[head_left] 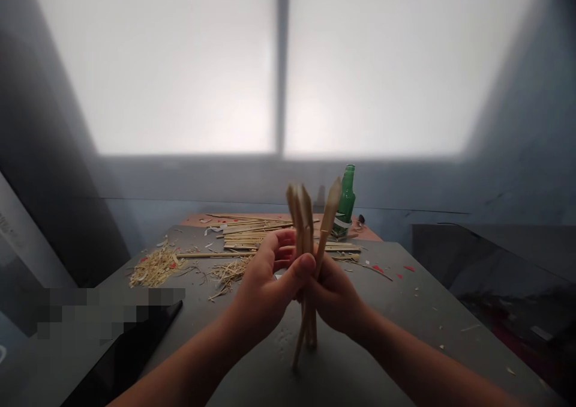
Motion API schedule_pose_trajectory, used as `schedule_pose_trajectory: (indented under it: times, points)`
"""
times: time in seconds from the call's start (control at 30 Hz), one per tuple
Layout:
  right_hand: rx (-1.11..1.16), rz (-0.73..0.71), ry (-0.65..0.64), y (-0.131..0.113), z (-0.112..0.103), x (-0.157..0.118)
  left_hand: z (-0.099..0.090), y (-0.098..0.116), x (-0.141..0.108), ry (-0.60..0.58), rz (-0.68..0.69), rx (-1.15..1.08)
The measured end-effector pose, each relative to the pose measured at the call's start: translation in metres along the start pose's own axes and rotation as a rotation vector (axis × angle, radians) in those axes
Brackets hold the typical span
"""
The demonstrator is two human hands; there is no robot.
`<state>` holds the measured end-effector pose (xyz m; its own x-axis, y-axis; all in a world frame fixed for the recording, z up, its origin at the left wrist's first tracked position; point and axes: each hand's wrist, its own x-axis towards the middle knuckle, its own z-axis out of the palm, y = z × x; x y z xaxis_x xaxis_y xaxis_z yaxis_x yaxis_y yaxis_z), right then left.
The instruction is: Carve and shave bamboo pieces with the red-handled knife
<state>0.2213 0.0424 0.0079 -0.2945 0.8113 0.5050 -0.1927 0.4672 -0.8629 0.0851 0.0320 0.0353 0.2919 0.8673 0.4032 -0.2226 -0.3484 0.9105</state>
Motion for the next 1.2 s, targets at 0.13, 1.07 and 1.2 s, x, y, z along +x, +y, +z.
schedule_pose_trajectory:
  times: [0.13,1.07,1.2]
  points:
    - [-0.038,0.026,-0.083,0.01,0.008,-0.005,0.01,0.002,0.003,0.033,0.01,-0.028]
    - [0.047,0.26,-0.158,-0.004,0.014,-0.009,-0.012,0.023,0.026,-0.394,-0.171,-0.019]
    - [0.034,0.35,-0.215,-0.007,0.014,-0.011,-0.007,0.021,0.026,-0.393,-0.228,-0.017]
